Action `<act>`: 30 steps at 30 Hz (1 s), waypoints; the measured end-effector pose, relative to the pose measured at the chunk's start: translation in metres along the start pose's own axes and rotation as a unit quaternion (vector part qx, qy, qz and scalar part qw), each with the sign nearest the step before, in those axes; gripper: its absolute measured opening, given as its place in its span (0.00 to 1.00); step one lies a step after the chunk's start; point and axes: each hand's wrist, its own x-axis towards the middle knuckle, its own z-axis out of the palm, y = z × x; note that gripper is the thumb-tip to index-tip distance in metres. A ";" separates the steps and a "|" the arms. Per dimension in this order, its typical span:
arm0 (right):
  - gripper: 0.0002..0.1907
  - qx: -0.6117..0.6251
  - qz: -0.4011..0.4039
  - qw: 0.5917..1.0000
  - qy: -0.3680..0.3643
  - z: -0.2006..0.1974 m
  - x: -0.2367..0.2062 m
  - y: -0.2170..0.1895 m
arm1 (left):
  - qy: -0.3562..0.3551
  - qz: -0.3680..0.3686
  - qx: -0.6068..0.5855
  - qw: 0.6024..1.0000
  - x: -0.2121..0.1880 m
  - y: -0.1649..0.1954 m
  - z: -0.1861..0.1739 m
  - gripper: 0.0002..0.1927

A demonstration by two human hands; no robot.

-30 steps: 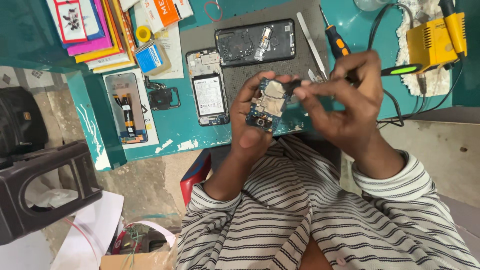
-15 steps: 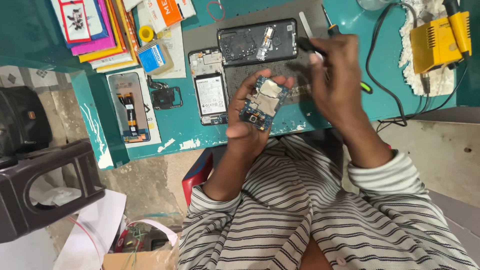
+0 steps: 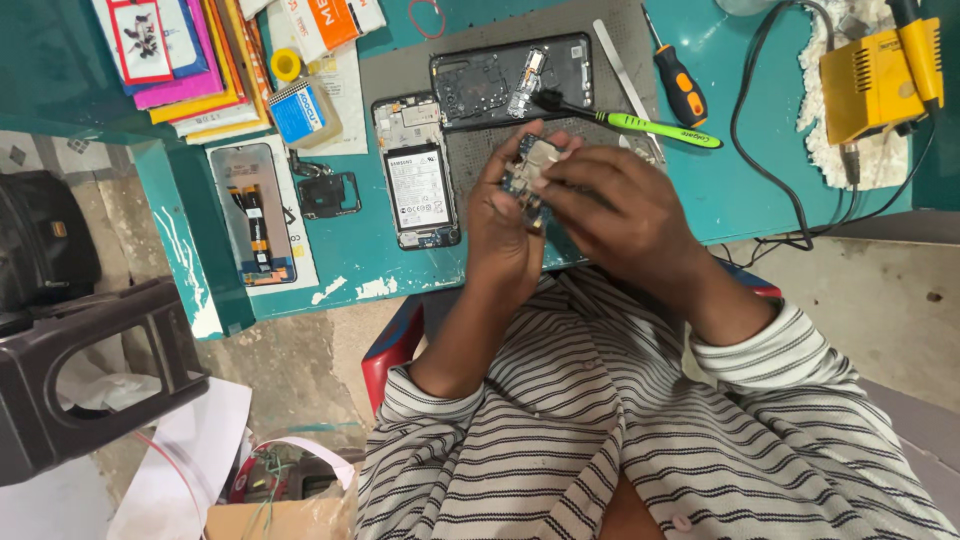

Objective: The person holds a disassembled phone motherboard in one hand and pours a liquid cleaning solution from a dark bottle onto it. They then scrub the board with a small brush, pour more solution over it, and continue brushing different areas of the board.

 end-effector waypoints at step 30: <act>0.09 0.134 0.114 0.961 0.211 0.013 0.007 0.119 | -0.072 -0.025 -0.111 0.991 -0.005 0.022 -0.008 0.58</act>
